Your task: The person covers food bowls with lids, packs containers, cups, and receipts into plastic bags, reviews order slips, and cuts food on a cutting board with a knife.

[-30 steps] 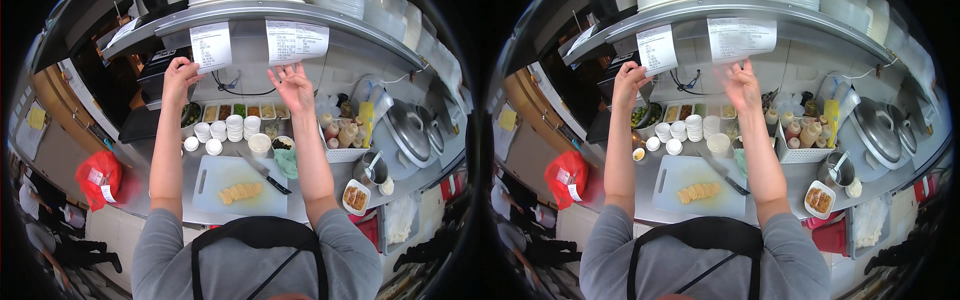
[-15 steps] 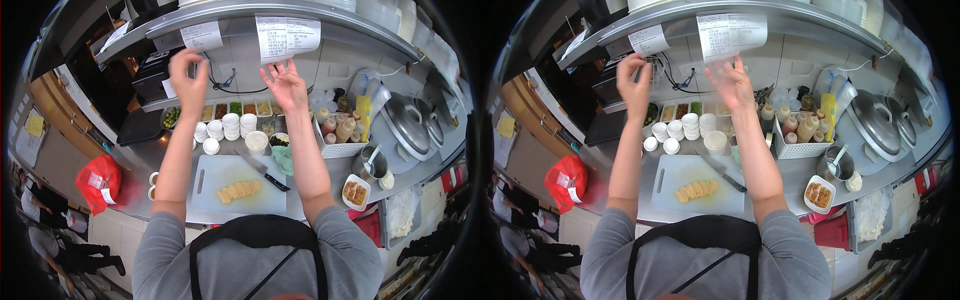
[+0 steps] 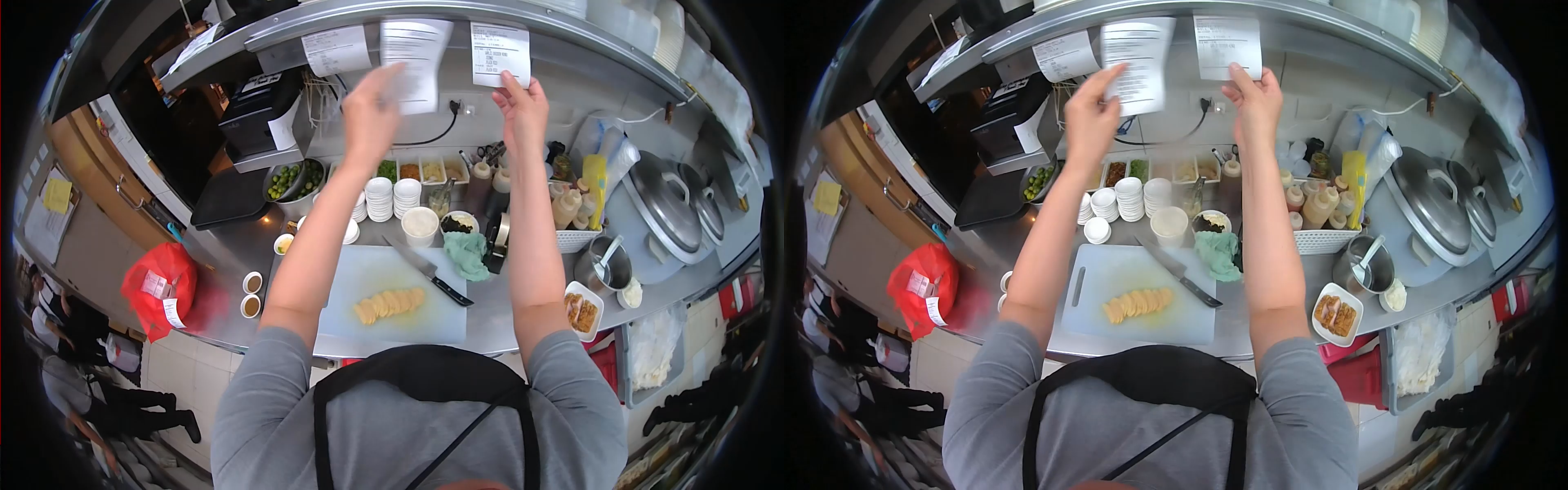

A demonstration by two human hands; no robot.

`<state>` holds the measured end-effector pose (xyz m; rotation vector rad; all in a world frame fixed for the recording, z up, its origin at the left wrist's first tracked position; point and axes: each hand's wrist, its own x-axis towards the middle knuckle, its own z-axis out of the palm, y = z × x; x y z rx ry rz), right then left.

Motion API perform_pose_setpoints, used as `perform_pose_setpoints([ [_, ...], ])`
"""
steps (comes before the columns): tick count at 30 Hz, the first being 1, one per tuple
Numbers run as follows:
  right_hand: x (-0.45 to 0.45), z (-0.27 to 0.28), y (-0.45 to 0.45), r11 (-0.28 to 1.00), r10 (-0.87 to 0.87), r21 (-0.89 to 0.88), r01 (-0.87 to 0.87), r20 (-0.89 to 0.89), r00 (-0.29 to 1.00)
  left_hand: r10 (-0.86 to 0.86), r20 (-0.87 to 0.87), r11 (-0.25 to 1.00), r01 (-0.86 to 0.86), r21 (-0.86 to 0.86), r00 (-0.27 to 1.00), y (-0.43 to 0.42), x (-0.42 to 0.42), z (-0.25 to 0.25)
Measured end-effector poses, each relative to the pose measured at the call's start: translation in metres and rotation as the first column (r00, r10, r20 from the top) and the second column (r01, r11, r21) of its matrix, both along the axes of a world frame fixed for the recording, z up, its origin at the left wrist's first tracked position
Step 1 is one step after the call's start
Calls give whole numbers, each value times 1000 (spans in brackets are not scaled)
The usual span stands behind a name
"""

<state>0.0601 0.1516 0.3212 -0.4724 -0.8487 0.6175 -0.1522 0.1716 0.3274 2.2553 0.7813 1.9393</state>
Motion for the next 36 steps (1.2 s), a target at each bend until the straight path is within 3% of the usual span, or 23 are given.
perform_pose_setpoints([
  [1,2,2,0,1000,-13,-9,13,-6,1000,35,6,996,-34,-84,999,-7,-10,0],
  [3,4,-2,0,998,-54,-35,57,84,995,-161,155,945,198,-259,975,21,-26,-13],
  [5,-2,-8,5,997,-39,-61,41,43,998,-103,190,903,172,-395,976,12,-28,-1],
  [7,-13,-21,6,992,119,-24,-121,-92,989,61,14,952,-54,-302,998,18,-34,10],
  [9,-25,-39,-1,949,315,54,-311,-221,923,76,-41,958,-84,-274,996,6,-29,30],
  [10,-36,-44,-2,952,294,0,-308,-294,910,-48,108,943,81,-323,993,10,-27,33],
  [14,-58,-52,-22,917,389,57,-394,-332,859,-241,165,909,282,-306,956,27,-30,36],
  [18,-61,-52,-30,916,394,55,-397,-315,864,-263,222,908,318,-272,939,9,-20,29],
  [24,-65,-41,-39,958,281,128,-257,-242,929,-248,221,913,304,-272,943,7,-22,22],
  [27,-71,-32,-28,927,310,275,-256,-175,935,-161,210,915,226,-334,964,3,-26,22],
  [29,-75,-22,-26,934,247,255,-249,39,968,-182,217,906,249,-341,959,8,-32,22],
  [30,-80,-14,-32,920,267,294,-261,21,963,-207,221,895,276,-351,953,9,-34,22],
  [34,-89,-8,-12,926,197,288,-245,185,963,-222,255,878,306,-367,941,7,-36,20],
  [36,-90,-16,-3,980,133,117,-161,214,968,-229,244,863,312,-397,942,7,-38,20],
])
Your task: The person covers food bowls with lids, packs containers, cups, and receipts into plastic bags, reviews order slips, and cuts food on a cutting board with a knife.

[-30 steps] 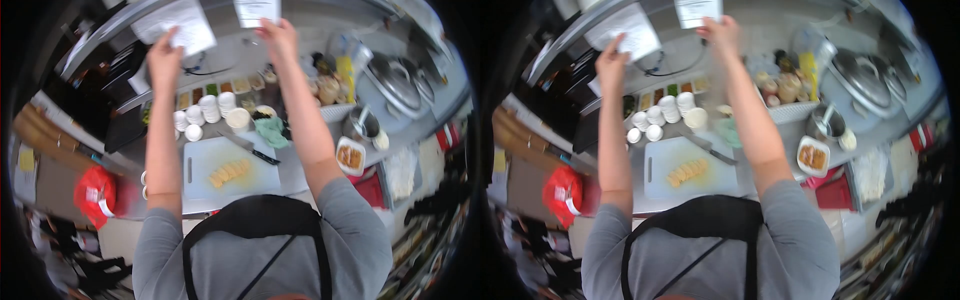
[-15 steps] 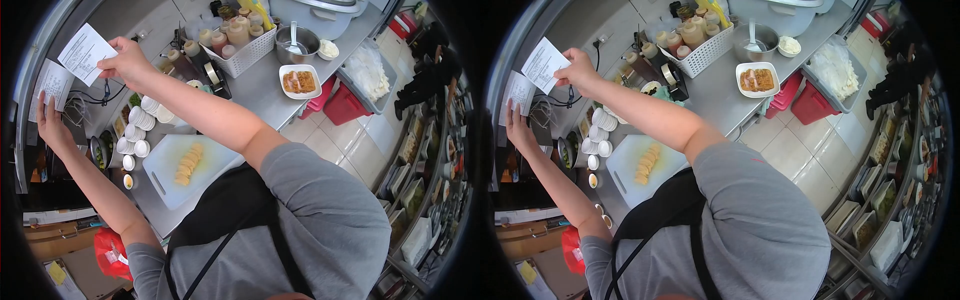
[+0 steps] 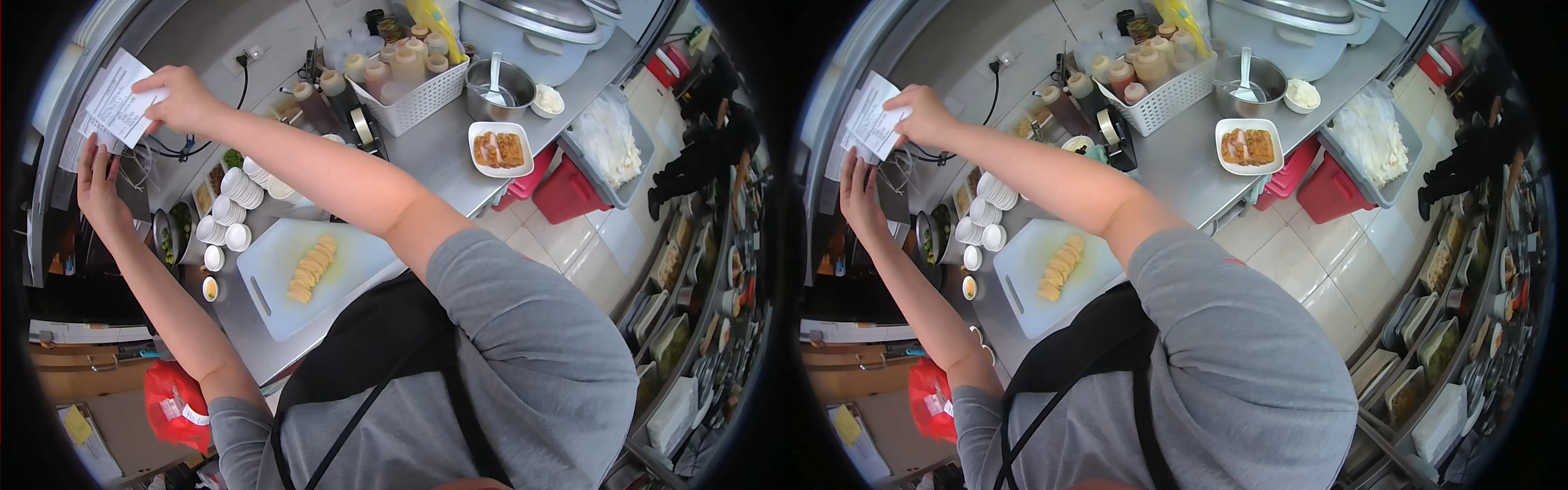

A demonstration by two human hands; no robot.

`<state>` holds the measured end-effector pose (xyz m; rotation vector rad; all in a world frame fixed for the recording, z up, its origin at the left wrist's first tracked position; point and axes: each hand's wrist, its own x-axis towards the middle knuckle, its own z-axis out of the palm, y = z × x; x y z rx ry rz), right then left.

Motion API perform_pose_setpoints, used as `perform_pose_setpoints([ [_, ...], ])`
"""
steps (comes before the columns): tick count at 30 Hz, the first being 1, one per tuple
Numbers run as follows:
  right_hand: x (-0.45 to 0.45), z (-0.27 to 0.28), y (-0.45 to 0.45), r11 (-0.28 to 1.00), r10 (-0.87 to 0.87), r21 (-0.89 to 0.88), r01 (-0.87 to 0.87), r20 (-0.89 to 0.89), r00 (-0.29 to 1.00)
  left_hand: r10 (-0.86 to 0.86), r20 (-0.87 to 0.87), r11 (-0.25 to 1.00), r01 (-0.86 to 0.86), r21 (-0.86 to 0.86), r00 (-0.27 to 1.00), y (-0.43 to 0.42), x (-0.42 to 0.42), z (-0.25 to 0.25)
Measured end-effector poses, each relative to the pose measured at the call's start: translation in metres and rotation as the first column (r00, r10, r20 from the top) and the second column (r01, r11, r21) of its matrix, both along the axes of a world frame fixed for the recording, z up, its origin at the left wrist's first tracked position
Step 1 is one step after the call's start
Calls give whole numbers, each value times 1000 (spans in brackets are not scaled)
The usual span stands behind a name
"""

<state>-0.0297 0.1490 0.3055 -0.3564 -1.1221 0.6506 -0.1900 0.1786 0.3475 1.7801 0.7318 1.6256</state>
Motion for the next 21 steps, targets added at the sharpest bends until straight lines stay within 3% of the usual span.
perform_pose_setpoints([
  [4,-1,-8,4,1000,14,-20,-15,-47,999,16,-3,1000,-16,7,1000,-3,-1,1],
  [10,2,10,19,999,-12,41,11,19,1000,8,14,1000,-8,23,1000,-1,-2,1],
  [12,6,20,42,965,-240,128,227,96,966,19,43,1000,-20,14,999,3,-4,1],
  [13,9,25,34,960,-261,126,248,98,960,30,43,999,-31,30,999,3,-4,0],
  [16,18,25,15,987,-159,49,156,66,985,59,23,998,-60,29,998,0,-5,-2],
  [17,21,22,13,992,-121,-11,124,143,982,70,34,997,-71,20,997,0,-6,-3],
  [19,23,14,2,998,37,-49,-31,115,993,37,49,998,-39,40,998,-3,-5,-5],
  [21,17,16,-14,994,25,-104,-13,115,993,32,42,997,-35,73,999,-1,-5,-8],
])
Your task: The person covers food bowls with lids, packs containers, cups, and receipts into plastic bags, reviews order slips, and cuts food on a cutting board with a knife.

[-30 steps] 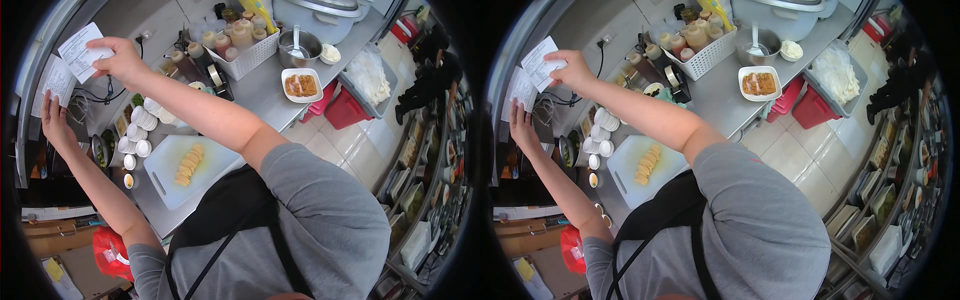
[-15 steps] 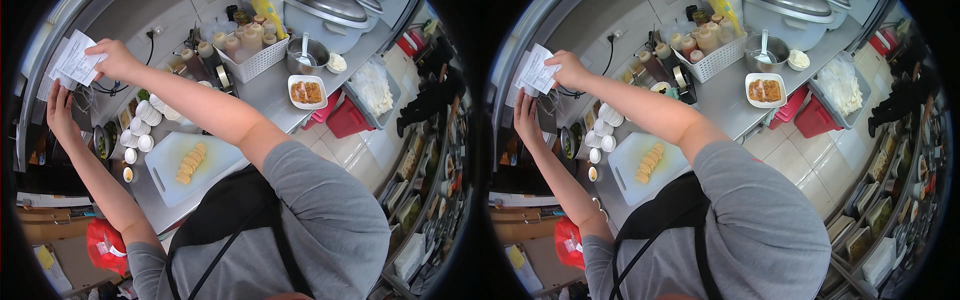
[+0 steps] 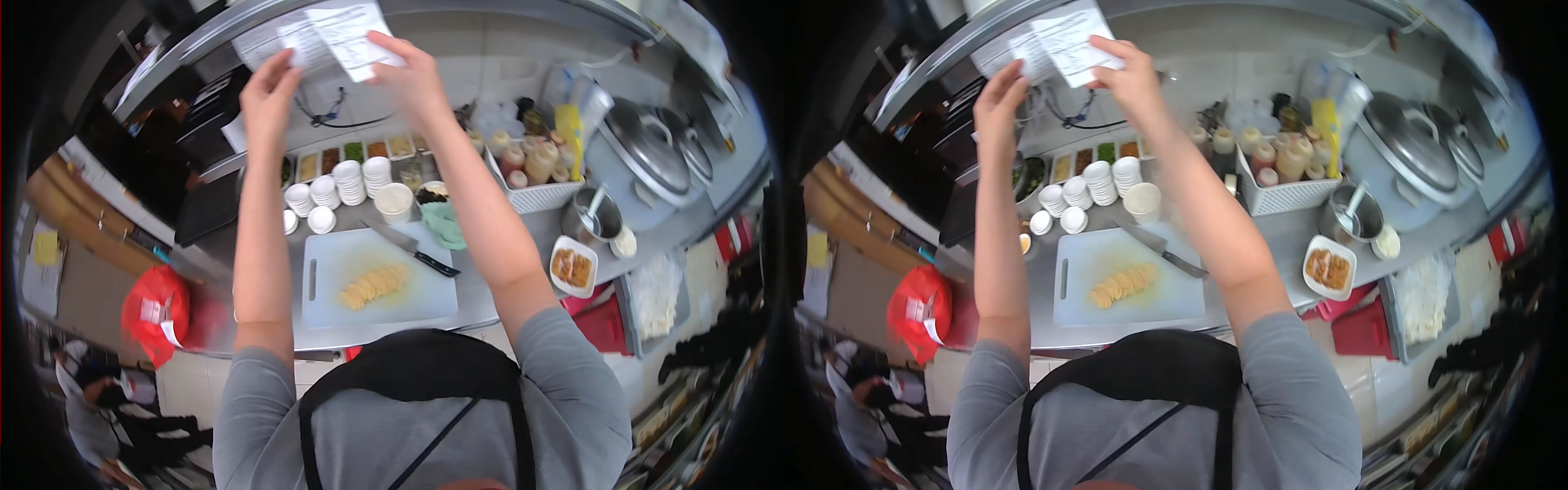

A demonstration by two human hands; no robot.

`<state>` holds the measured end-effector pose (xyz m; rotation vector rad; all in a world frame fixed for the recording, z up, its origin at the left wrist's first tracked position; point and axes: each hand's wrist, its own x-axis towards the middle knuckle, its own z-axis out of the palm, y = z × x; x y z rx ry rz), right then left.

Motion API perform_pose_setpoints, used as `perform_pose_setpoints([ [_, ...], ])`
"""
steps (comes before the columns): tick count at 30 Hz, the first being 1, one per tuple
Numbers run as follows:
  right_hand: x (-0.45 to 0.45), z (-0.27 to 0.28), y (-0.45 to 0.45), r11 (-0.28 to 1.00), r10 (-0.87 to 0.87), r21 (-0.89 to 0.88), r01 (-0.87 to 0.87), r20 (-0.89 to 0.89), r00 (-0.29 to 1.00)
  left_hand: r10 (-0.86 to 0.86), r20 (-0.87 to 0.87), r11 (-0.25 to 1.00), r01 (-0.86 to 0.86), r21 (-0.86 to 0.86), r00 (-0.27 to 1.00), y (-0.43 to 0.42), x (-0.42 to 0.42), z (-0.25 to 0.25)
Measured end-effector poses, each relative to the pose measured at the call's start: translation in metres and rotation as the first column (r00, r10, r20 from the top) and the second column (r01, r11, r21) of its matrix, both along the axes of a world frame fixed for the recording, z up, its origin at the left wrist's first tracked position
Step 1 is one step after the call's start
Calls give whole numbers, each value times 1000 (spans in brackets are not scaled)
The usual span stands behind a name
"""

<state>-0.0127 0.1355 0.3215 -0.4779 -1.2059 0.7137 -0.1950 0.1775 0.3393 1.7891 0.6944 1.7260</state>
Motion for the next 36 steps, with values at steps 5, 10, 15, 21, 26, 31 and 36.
perform_pose_setpoints([
  [5,0,2,21,998,-39,52,40,-11,999,8,-48,999,-5,53,999,2,-4,-3],
  [10,-2,24,20,984,-160,69,167,-95,983,-91,-67,995,94,41,994,5,-14,-11],
  [15,18,-33,2,785,-614,324,527,296,732,-79,-116,995,71,-77,990,-24,-44,-39],
  [21,18,-232,-79,921,-83,-133,366,851,519,93,-432,925,-238,-296,897,-67,-118,-195],
  [26,16,-324,-113,860,0,-172,481,942,336,2,-590,797,-358,-486,807,-124,-137,-325],
  [31,11,-346,-101,830,44,-116,545,989,145,-1,-676,838,-368,-402,737,-143,-120,-346],
  [36,6,-336,-104,702,194,-349,621,932,305,64,-734,925,-316,-211,676,-143,-92,-350],
])
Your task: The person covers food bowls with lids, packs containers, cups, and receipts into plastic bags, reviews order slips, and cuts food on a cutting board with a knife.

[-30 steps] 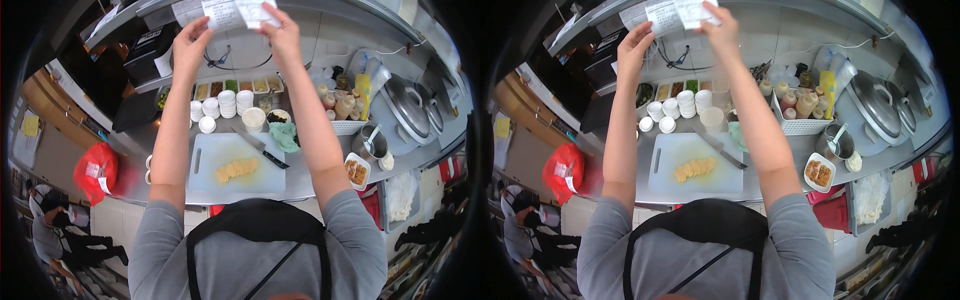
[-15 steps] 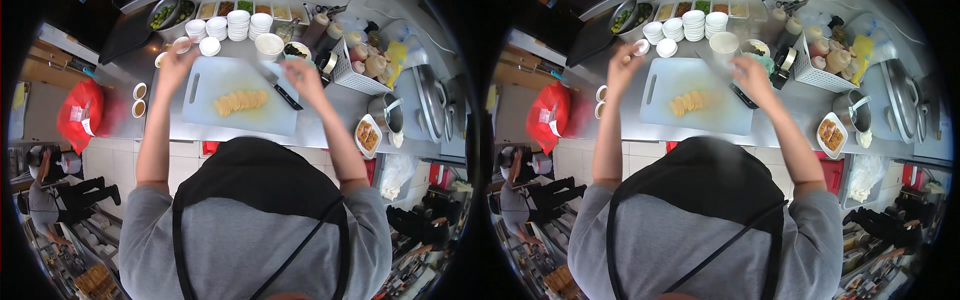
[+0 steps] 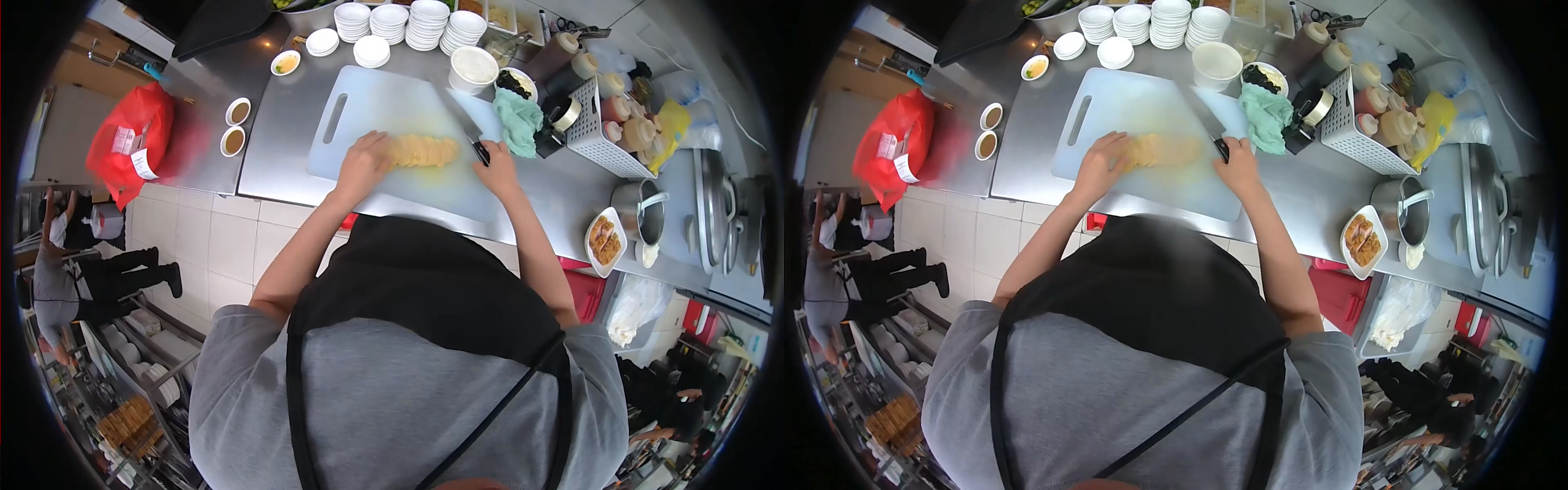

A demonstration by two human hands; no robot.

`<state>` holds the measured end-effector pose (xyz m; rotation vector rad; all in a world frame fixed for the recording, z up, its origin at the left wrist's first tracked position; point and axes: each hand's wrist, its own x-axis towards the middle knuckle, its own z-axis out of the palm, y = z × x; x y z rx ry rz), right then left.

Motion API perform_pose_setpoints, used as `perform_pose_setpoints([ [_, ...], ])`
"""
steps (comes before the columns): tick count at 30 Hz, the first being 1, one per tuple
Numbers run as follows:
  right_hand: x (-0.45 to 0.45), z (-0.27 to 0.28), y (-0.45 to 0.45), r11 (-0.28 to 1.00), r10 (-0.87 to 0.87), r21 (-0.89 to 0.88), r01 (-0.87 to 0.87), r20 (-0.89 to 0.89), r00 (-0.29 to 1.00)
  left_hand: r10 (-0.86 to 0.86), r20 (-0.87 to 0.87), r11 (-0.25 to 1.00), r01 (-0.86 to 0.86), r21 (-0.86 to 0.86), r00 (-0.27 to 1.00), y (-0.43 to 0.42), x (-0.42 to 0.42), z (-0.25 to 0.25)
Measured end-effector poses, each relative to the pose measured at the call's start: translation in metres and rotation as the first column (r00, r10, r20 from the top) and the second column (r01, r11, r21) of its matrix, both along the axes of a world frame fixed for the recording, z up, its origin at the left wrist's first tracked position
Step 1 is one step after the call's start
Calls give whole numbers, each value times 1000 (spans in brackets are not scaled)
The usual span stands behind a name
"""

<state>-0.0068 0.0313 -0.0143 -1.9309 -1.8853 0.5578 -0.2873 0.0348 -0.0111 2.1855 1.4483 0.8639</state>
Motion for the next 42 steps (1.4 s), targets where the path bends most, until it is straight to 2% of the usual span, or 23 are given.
perform_pose_setpoints([
  [1,4,1,-5,1000,0,-8,0,5,1000,-44,-21,998,44,38,999,1,5,-2],
  [3,14,3,-17,984,-51,-180,1,-276,960,-98,-36,993,100,68,995,2,19,-6],
  [4,15,13,-24,983,-59,-183,8,-271,961,-145,-53,987,148,59,988,3,25,-5],
  [6,12,35,-42,915,-238,-400,55,-425,873,-197,-72,978,201,53,978,5,38,-5],
  [12,2,15,-82,940,-305,-311,142,-577,757,-271,-155,957,283,63,950,15,69,-1],
  [14,-1,12,-87,920,-339,-364,149,-543,768,-302,-157,951,308,13,940,21,74,-4],
  [18,-8,-14,-95,987,-156,-90,130,-423,893,-317,-167,948,317,-27,933,24,75,-8],
  [20,-13,-9,-95,976,-198,-177,127,-481,854,-307,-174,952,303,-47,936,25,76,-8],
  [21,-15,-11,-95,988,-150,-111,111,-460,875,-311,-174,950,308,-46,934,25,75,-9],
  [31,-19,-4,-74,997,-46,-72,14,-458,888,-299,-144,954,300,-16,943,27,72,-17],
  [34,-14,4,-72,997,-42,-75,2,-526,850,-299,-131,954,301,-5,945,27,73,-14],
  [36,-7,9,-71,999,-31,-23,24,-360,933,-295,-119,954,298,10,948,29,73,-14],
  [37,-3,8,-71,998,5,69,14,-271,963,-298,-114,953,302,23,948,32,74,-17],
  [38,-3,9,-69,998,4,68,15,-272,962,-302,-109,951,308,35,947,36,75,-19],
  [39,-2,12,-66,995,-9,93,22,-134,991,-305,-109,950,311,33,946,38,76,-19],
  [41,3,6,-57,986,0,163,-13,84,996,-353,-213,934,357,-19,911,42,77,-18],
  [42,4,6,-58,987,-3,163,-11,85,996,-382,-237,923,381,-54,893,44,78,-17],
])
